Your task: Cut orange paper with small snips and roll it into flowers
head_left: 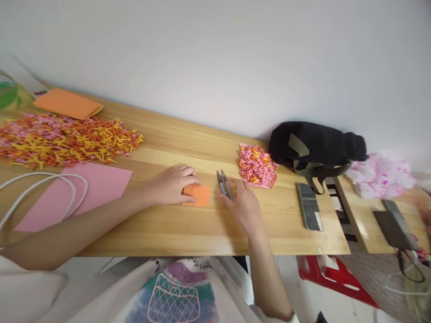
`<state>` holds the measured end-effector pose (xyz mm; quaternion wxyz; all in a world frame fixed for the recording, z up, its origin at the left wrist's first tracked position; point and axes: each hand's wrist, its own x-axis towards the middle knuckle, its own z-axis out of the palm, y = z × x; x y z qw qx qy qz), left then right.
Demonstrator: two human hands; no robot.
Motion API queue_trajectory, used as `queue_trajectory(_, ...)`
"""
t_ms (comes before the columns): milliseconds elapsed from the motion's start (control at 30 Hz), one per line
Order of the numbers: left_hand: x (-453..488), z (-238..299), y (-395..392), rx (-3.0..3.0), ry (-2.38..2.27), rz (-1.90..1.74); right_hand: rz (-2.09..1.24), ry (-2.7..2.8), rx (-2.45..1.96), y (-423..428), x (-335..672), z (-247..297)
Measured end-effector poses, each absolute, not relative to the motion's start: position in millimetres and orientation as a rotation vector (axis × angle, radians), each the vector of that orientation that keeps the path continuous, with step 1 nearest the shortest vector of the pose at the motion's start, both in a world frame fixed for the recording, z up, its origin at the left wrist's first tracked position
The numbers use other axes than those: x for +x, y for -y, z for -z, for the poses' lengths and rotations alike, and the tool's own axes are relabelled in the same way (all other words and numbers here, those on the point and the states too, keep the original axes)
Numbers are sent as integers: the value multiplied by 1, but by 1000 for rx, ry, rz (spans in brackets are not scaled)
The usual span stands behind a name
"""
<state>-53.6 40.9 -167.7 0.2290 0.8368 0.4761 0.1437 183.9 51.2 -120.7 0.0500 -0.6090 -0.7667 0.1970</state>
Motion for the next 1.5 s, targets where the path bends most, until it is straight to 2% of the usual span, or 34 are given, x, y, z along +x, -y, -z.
queue_trajectory(133,-53,178,-38,2351,-1293,-554,-487,2164,-1774,-42,184,149)
queue_trajectory(300,-53,184,-36,2390,-1253,-668,-484,2140,-1562,-30,171,159)
queue_trajectory(533,-54,187,-36,2430,-1209,-776,-205,1939,-1734,-28,165,177)
queue_trajectory(1067,-53,188,-37,2400,-1195,-882,-164,1886,-1572,-25,167,182)
queue_trajectory(1300,-52,188,-39,2394,-1185,-898,-364,1950,-1292,-22,159,174)
queue_trajectory(1500,-51,189,-39,2376,-1193,-918,-528,2080,-1248,-25,160,177)
